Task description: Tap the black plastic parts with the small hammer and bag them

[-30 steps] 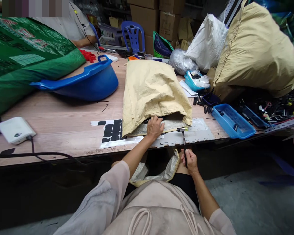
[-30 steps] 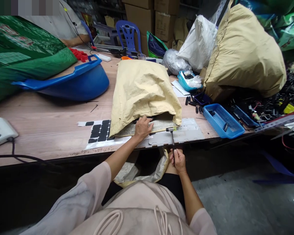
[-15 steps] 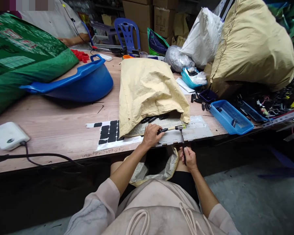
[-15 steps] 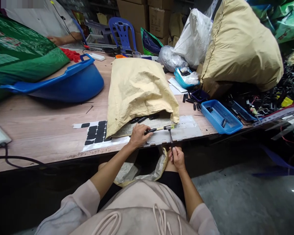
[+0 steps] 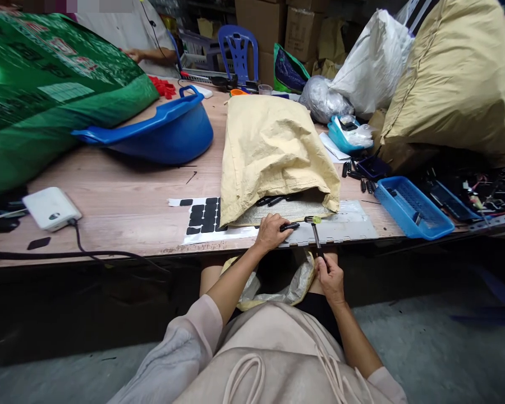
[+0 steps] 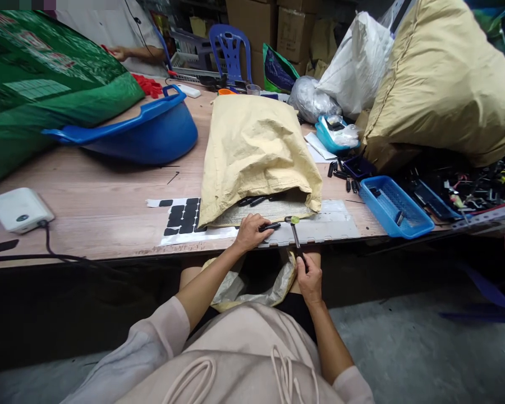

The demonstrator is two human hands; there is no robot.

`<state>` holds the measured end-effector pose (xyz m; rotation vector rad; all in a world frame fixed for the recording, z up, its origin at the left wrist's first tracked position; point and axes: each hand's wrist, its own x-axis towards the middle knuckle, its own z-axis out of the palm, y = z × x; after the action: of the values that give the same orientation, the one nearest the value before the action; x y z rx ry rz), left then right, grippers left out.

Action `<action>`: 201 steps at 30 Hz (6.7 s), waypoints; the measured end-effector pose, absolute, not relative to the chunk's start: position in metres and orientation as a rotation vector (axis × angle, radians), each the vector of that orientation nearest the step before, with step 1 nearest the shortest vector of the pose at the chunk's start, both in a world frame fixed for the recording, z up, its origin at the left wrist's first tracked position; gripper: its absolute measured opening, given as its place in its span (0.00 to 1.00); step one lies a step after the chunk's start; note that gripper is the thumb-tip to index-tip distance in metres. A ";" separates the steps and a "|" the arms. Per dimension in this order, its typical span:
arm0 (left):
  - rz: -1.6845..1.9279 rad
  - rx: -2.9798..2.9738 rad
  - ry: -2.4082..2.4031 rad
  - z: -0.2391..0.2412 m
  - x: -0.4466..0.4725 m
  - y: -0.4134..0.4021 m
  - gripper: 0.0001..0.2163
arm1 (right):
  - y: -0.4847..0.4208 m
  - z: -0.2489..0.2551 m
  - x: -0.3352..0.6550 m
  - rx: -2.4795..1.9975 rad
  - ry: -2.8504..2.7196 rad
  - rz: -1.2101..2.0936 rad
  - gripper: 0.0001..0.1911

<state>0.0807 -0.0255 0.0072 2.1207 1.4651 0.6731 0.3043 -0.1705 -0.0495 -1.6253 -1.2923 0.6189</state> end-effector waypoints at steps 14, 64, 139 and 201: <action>0.683 2.093 1.457 0.007 0.082 -0.026 0.07 | -0.173 -0.035 0.290 -1.592 -1.473 0.495 0.18; -0.080 2.025 1.490 -0.058 0.049 -0.126 0.14 | -0.155 -0.045 0.317 -1.440 -0.983 1.124 0.31; 0.717 2.065 1.446 0.010 0.083 -0.023 0.07 | -0.165 -0.030 0.302 -1.638 -1.253 0.771 0.24; 0.578 2.026 1.916 0.040 0.073 0.023 0.07 | -0.154 -0.048 0.314 -1.466 -1.033 1.060 0.33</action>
<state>0.0727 0.0228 0.0397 2.0260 1.9158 0.5781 0.3136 -0.1536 -0.0481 -1.4659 -1.0328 1.0599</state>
